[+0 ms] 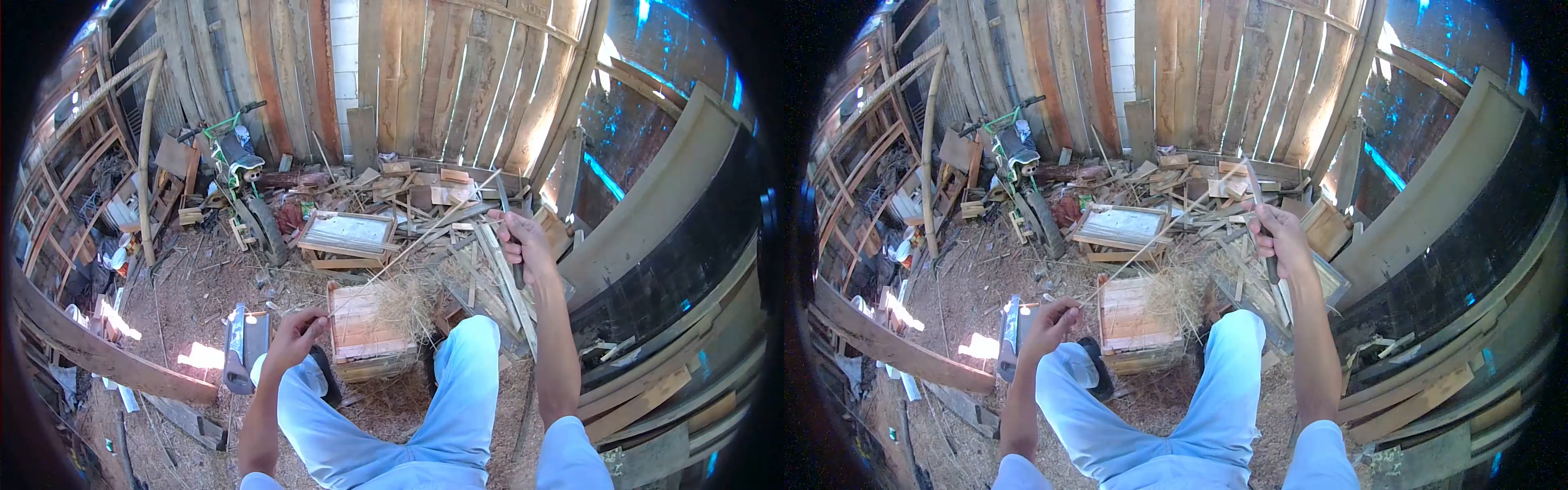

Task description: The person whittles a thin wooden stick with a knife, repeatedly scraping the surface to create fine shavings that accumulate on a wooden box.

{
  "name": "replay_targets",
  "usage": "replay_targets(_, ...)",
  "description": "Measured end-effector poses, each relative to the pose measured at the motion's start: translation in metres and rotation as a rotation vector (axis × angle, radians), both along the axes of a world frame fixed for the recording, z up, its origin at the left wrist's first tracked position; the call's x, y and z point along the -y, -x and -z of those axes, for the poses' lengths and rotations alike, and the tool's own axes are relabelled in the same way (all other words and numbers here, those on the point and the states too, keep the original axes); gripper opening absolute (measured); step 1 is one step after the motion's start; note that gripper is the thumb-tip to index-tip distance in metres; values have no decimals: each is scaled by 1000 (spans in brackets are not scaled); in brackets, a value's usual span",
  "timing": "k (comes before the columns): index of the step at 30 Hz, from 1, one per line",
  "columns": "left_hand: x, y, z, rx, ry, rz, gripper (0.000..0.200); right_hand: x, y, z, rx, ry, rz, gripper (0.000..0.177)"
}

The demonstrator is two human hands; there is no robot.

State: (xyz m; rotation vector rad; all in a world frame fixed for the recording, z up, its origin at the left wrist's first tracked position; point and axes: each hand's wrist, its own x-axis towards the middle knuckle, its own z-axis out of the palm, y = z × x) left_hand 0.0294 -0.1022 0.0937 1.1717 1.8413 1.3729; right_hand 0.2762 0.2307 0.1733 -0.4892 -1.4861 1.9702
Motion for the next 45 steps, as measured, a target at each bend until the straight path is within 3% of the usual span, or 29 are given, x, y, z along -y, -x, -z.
replay_targets(2, -8, -6, -5, 35, 63, -33, 18, 14, 6, 0, -9, 6, -4, 33)
replay_targets(4, -18, -14, -5, -110, -59, -82, 17, 27, 11, 3, -16, 22, -28, 35)
replay_targets(6, -29, -21, -8, -107, -124, -131, 17, 40, 18, 9, -137, 71, 18, 31)
replay_targets(8, -39, -26, -15, -68, -194, -148, 16, 49, 25, 17, -98, 79, 44, 26)
replay_targets(12, -54, -37, -27, -54, -263, -186, 13, 80, 42, 30, -4, -57, 76, 25)
replay_targets(16, -63, -45, -33, 38, -298, -193, 15, 112, 50, 25, -114, -177, 98, 28)
replay_targets(18, -64, -49, -39, 63, -301, -162, 14, 122, 52, 21, -39, -229, -33, 28)
replay_targets(19, -64, -51, -41, 63, -301, -163, 14, 128, 54, 20, 55, -382, -29, 28)
replay_targets(20, -64, -54, -43, 92, -306, -138, 14, 133, 56, 22, 54, -381, -29, 28)
replay_targets(22, -63, -57, -45, 121, -310, -113, 13, 141, 59, 26, 57, -729, -43, 28)
replay_targets(24, -61, -59, -46, 107, -349, -86, 14, 145, 59, 20, 52, -727, -24, 25)
replay_targets(26, -59, -63, -49, 128, -361, -87, 14, 143, 55, 10, 81, -1012, -66, 23)
replay_targets(30, -56, -65, -51, 117, -381, -52, 15, 154, 51, 1, 151, -797, -121, 23)
replay_targets(32, -55, -67, -56, 120, -371, -47, 13, 157, 50, -5, 226, -403, -241, 25)
replay_targets(39, -50, -73, -67, 258, -332, -8, 15, 151, 44, 9, 126, -549, -352, 23)
replay_targets(41, -51, -74, -66, 271, -355, -9, 14, 150, 43, 8, 133, -317, -369, 23)
replay_targets(45, -57, -69, -51, 217, -405, 0, 12, 156, 39, -4, 229, -282, -343, 31)
